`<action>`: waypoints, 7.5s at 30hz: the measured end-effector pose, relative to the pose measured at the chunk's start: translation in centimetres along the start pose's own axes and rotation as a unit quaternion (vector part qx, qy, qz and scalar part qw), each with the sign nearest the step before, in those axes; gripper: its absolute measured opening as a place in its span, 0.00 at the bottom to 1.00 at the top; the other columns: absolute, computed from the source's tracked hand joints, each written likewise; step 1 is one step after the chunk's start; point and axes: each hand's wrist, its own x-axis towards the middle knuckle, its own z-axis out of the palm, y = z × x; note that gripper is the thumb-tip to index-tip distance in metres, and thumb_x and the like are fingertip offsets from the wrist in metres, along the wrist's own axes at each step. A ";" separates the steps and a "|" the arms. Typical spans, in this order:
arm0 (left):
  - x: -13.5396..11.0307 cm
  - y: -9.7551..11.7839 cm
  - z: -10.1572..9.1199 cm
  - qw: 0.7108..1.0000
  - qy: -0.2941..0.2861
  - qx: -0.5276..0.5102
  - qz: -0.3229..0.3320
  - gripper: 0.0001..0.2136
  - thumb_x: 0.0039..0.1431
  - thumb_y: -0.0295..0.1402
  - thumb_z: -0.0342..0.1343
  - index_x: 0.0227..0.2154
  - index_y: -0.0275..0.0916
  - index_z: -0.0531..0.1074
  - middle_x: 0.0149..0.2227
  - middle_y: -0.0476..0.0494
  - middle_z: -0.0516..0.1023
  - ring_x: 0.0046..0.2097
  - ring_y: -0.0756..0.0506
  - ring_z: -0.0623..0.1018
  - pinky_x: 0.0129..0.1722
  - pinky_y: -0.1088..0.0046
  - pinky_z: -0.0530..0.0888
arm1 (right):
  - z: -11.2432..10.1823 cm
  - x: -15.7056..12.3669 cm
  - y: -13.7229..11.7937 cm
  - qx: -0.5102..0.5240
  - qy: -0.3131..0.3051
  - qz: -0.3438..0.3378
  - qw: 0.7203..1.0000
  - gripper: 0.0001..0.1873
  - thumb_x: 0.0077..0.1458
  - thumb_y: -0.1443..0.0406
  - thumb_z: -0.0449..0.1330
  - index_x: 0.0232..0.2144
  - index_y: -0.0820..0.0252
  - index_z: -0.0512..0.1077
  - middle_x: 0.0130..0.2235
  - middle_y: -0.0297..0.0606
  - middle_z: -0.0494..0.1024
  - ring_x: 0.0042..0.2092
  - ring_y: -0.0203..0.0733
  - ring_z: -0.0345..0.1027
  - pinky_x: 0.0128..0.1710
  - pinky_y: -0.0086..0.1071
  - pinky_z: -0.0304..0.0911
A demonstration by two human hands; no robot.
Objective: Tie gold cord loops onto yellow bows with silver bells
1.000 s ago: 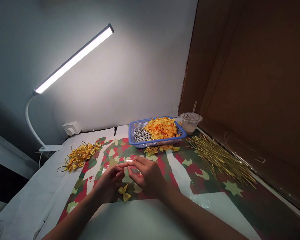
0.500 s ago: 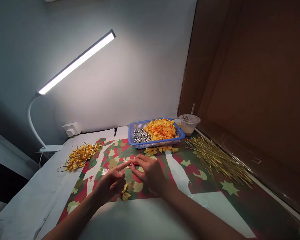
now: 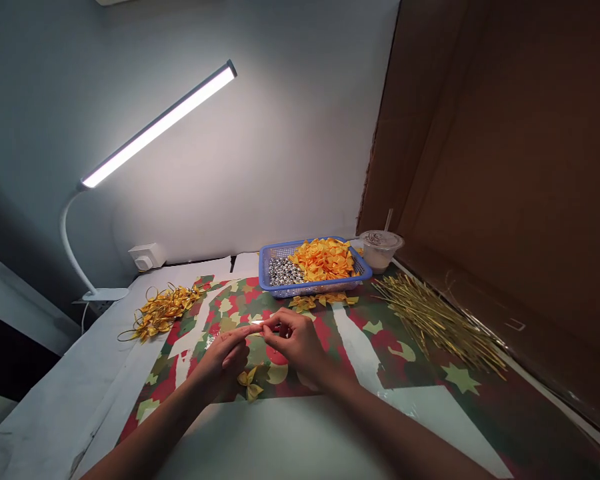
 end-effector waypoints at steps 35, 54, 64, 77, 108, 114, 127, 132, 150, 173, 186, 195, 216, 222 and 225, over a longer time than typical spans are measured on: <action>0.5 -0.6 -0.7 0.994 0.078 0.071 0.042 0.13 0.38 0.40 0.65 0.22 0.34 0.76 0.08 0.60 0.53 0.14 0.57 0.49 0.17 0.78 0.44 | 0.2 -0.2 -1.0 0.030 -0.036 0.005 0.999 0.08 0.53 0.63 0.56 0.31 0.57 0.76 0.33 0.38 0.75 0.32 0.39 0.67 0.30 0.32 0.62; 0.4 0.7 -0.4 0.993 0.065 0.088 0.047 0.11 0.37 0.39 0.63 0.19 0.34 0.75 0.13 0.57 0.58 0.16 0.57 0.52 0.18 0.78 0.47 | -0.3 0.3 -0.8 0.226 -0.131 0.134 0.956 0.18 0.48 0.53 0.64 0.36 0.60 0.74 0.38 0.39 0.77 0.41 0.42 0.73 0.43 0.38 0.70; 0.8 0.6 -1.2 0.990 0.059 0.114 0.061 0.11 0.39 0.39 0.62 0.21 0.34 0.77 0.11 0.59 0.54 0.16 0.57 0.51 0.18 0.77 0.46 | -0.8 0.3 -0.8 0.168 -0.105 0.127 0.972 0.15 0.49 0.54 0.64 0.32 0.60 0.74 0.33 0.36 0.76 0.36 0.38 0.71 0.38 0.35 0.68; 0.6 0.6 -1.0 0.984 0.056 0.153 0.075 0.12 0.39 0.40 0.61 0.21 0.34 0.77 0.13 0.56 0.58 0.17 0.56 0.55 0.18 0.78 0.49 | -0.6 0.0 -1.0 0.159 -0.098 0.131 0.974 0.16 0.49 0.52 0.63 0.29 0.60 0.72 0.28 0.33 0.73 0.30 0.35 0.67 0.30 0.30 0.64; -0.3 0.0 -0.6 0.869 0.140 0.365 0.304 0.03 0.48 0.33 0.62 0.22 0.41 0.77 0.25 0.47 0.74 0.30 0.46 0.69 0.34 0.72 0.65 | 0.0 -0.7 -0.8 0.060 -0.029 0.042 0.997 0.09 0.53 0.58 0.60 0.29 0.57 0.77 0.36 0.40 0.76 0.39 0.44 0.71 0.38 0.35 0.65; -0.3 -0.1 -0.5 0.856 0.142 0.385 0.314 0.04 0.49 0.32 0.61 0.22 0.40 0.76 0.24 0.47 0.74 0.30 0.46 0.70 0.33 0.72 0.66 | 0.1 -0.8 -0.4 0.025 -0.021 0.007 0.999 0.06 0.53 0.63 0.60 0.30 0.57 0.77 0.35 0.39 0.76 0.38 0.44 0.71 0.38 0.36 0.65; 0.0 -0.4 -0.9 0.829 0.141 0.416 0.347 0.04 0.50 0.32 0.57 0.23 0.39 0.74 0.24 0.48 0.73 0.29 0.47 0.70 0.32 0.71 0.66 | -0.2 -0.8 -1.0 0.012 -0.040 0.010 0.999 0.06 0.53 0.64 0.59 0.33 0.57 0.74 0.34 0.38 0.76 0.34 0.41 0.71 0.34 0.34 0.68; -0.1 -0.2 -0.7 0.815 0.140 0.428 0.364 0.04 0.49 0.30 0.57 0.21 0.39 0.74 0.23 0.49 0.73 0.29 0.47 0.69 0.32 0.71 0.65 | -0.2 -0.7 -1.0 0.011 -0.041 0.021 0.999 0.03 0.51 0.65 0.58 0.30 0.57 0.73 0.31 0.36 0.74 0.32 0.40 0.69 0.31 0.32 0.65; -0.2 0.7 -0.9 0.887 0.107 0.365 0.262 0.07 0.47 0.36 0.58 0.21 0.39 0.73 0.23 0.48 0.72 0.28 0.47 0.68 0.30 0.72 0.65 | -0.3 -0.5 -0.9 0.085 -0.057 0.098 0.990 0.11 0.51 0.57 0.60 0.27 0.60 0.72 0.29 0.34 0.73 0.31 0.38 0.66 0.31 0.30 0.62; -0.1 -0.1 -0.7 0.928 0.108 0.283 0.219 0.09 0.45 0.40 0.63 0.23 0.39 0.76 0.23 0.49 0.73 0.26 0.50 0.66 0.25 0.74 0.62 | -0.3 -0.8 -1.1 0.018 -0.036 -0.001 0.999 0.08 0.54 0.62 0.58 0.27 0.58 0.74 0.30 0.38 0.75 0.33 0.42 0.70 0.34 0.35 0.65; -0.2 0.1 -0.6 0.922 0.099 0.283 0.244 0.07 0.46 0.37 0.62 0.23 0.39 0.75 0.24 0.49 0.74 0.28 0.49 0.67 0.28 0.74 0.64 | -0.3 -0.9 -0.9 0.010 -0.036 -0.018 0.999 0.09 0.55 0.60 0.59 0.28 0.57 0.75 0.30 0.37 0.75 0.33 0.42 0.70 0.34 0.34 0.65; -0.1 -0.1 -0.8 0.932 0.084 0.270 0.225 0.08 0.46 0.38 0.62 0.23 0.38 0.75 0.23 0.49 0.73 0.26 0.50 0.66 0.26 0.75 0.63 | -0.4 -0.9 -1.0 0.009 -0.036 -0.013 0.999 0.09 0.55 0.60 0.59 0.27 0.57 0.74 0.29 0.37 0.75 0.32 0.42 0.70 0.33 0.34 0.65; 0.0 0.0 -0.8 0.941 0.075 0.261 0.202 0.09 0.44 0.39 0.62 0.22 0.37 0.74 0.21 0.49 0.69 0.25 0.51 0.64 0.22 0.76 0.58 | -0.6 -0.7 -1.3 0.005 -0.061 0.005 0.998 0.06 0.53 0.63 0.57 0.26 0.57 0.69 0.28 0.34 0.70 0.30 0.38 0.65 0.31 0.31 0.63; 0.1 0.0 -0.8 0.941 0.076 0.258 0.206 0.09 0.43 0.38 0.62 0.21 0.37 0.74 0.21 0.50 0.70 0.24 0.51 0.64 0.23 0.75 0.60 | -0.6 -0.7 -1.4 0.010 -0.064 0.018 0.998 0.06 0.53 0.63 0.57 0.26 0.57 0.69 0.28 0.34 0.70 0.30 0.38 0.64 0.30 0.31 0.62; 0.1 0.0 -0.9 0.942 0.073 0.257 0.204 0.08 0.44 0.38 0.62 0.21 0.38 0.74 0.21 0.50 0.69 0.24 0.51 0.63 0.23 0.75 0.59 | -0.6 -0.7 -1.2 0.015 -0.067 0.026 0.997 0.05 0.53 0.62 0.58 0.28 0.58 0.69 0.28 0.34 0.71 0.30 0.37 0.64 0.30 0.31 0.62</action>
